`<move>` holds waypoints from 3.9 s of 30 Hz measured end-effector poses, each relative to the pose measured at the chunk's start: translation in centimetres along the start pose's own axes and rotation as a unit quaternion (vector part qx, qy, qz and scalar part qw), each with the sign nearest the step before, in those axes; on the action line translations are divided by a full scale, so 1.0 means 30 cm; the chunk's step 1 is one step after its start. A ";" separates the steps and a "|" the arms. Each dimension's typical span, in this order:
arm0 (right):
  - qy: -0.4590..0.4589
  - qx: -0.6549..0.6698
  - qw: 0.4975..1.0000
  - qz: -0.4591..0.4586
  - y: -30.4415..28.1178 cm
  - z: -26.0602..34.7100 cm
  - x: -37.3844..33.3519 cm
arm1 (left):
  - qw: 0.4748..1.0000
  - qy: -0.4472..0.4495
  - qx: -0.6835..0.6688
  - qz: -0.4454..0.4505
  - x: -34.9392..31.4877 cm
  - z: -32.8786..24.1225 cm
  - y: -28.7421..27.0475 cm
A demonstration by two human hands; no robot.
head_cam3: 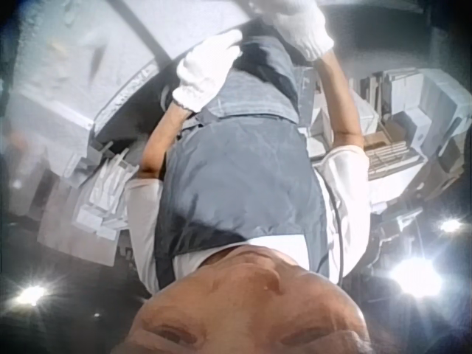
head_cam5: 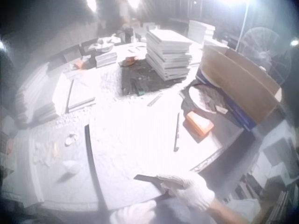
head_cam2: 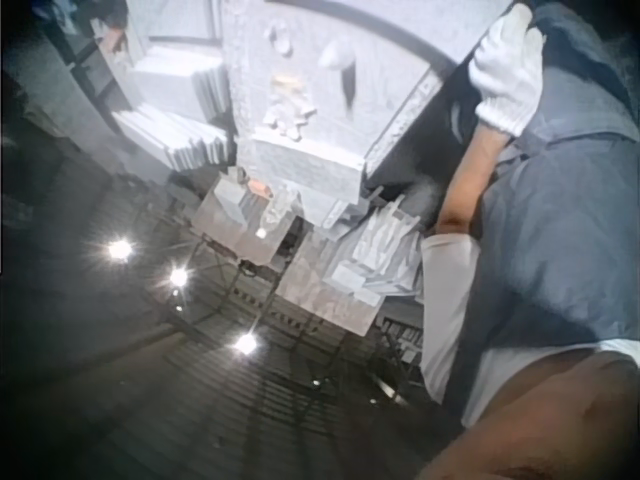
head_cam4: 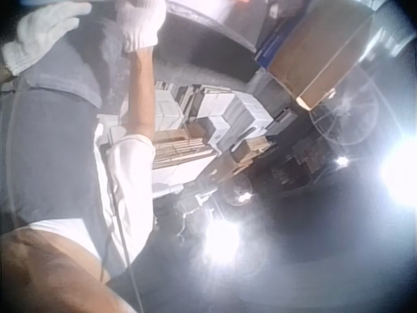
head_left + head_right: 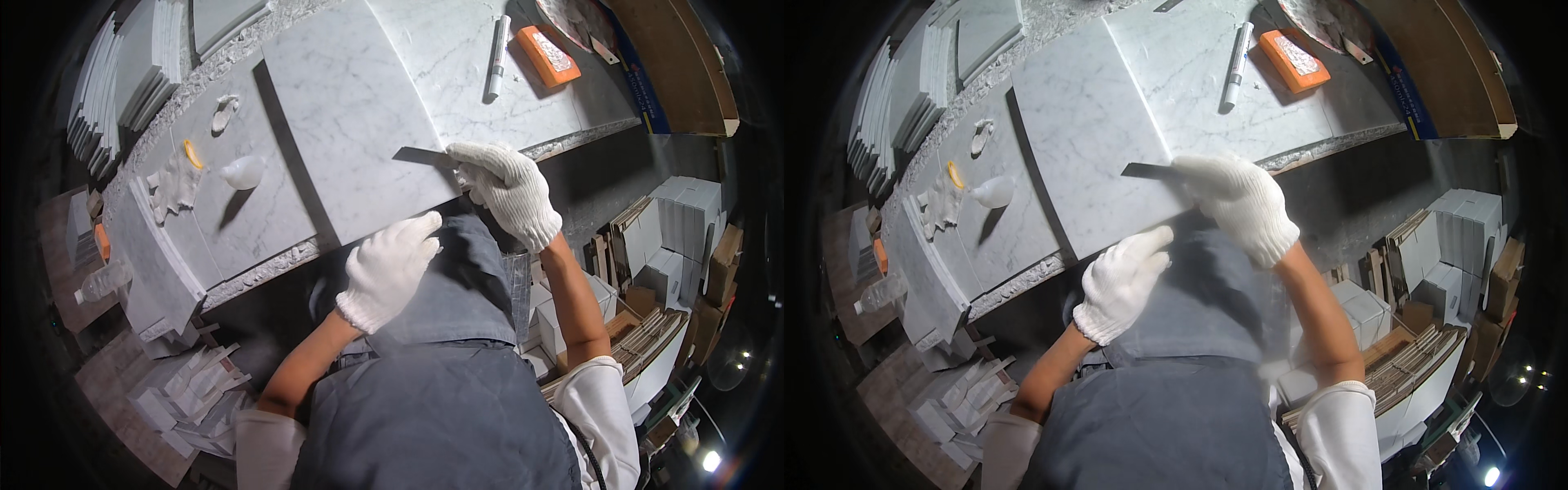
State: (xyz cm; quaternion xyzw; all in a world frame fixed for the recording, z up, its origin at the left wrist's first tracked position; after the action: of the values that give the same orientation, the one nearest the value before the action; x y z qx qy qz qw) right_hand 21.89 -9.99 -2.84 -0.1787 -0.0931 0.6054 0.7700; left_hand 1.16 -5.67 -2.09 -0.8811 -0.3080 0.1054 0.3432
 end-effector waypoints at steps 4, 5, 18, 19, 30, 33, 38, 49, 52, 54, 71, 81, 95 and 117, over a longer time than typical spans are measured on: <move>-0.062 -0.074 0.995 0.024 -0.004 -0.002 -0.014 | 1.000 -0.018 -0.018 0.004 -0.005 0.000 -0.008; -0.095 -0.094 0.991 0.020 -0.008 0.005 -0.015 | 1.000 -0.007 -0.013 0.002 -0.003 -0.003 -0.007; 0.190 0.206 0.958 0.062 -0.060 -0.093 -0.174 | 0.998 0.022 0.000 0.058 -0.038 0.008 -0.045; 0.221 0.234 0.947 -0.004 -0.089 -0.111 -0.207 | 0.998 0.022 -0.007 0.060 -0.041 0.010 -0.047; -0.178 -0.072 0.903 -0.384 -0.021 -0.119 -0.087 | 0.994 0.049 0.010 0.099 -0.040 -0.029 0.011; -0.160 -0.199 0.913 -0.319 0.005 -0.100 -0.063 | 0.994 0.066 0.043 0.076 -0.050 -0.024 0.017; -0.092 -0.194 0.950 -0.227 -0.025 -0.151 -0.167 | 0.993 0.066 0.040 0.085 -0.057 -0.012 0.014; 0.222 0.232 0.863 -0.391 -0.053 -0.296 -0.434 | 0.988 0.097 -0.016 0.117 -0.026 -0.101 -0.057; 0.255 0.311 0.858 -0.319 -0.016 -0.245 -0.370 | 0.988 0.134 -0.005 0.077 -0.020 -0.116 -0.070; 0.249 0.340 0.865 -0.274 0.018 -0.210 -0.342 | 0.988 0.145 0.008 0.055 -0.017 -0.118 -0.081; 0.166 0.361 0.917 -0.026 0.182 -0.069 -0.256 | 0.889 -0.104 -0.032 -0.445 -0.119 0.229 -0.591; 0.182 0.347 0.919 -0.046 0.142 -0.047 -0.270 | 0.940 -0.114 0.312 -0.072 0.204 0.605 -0.744; 0.164 0.355 0.918 -0.061 0.119 -0.072 -0.248 | 0.880 -0.233 -0.349 -0.221 0.126 0.655 -0.820; 0.163 0.369 0.899 -0.168 -0.048 -0.091 -0.313 | 0.966 0.173 0.175 -0.079 0.210 -0.017 -0.120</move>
State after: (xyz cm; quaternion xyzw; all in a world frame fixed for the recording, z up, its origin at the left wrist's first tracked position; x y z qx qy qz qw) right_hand 21.81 -19.78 -4.10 0.0404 0.2352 0.4203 0.8755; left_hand 4.63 0.00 0.86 -0.7851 -0.2895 -0.0238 0.5470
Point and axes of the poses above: each hand's wrist, its own x-axis towards the middle knuckle, its own y-axis out of the palm, z = x × y, the point moved 3 cm from there along x, towards the middle knuckle, and after that the axes turned 2 degrees about z, right-handed, at the moved point
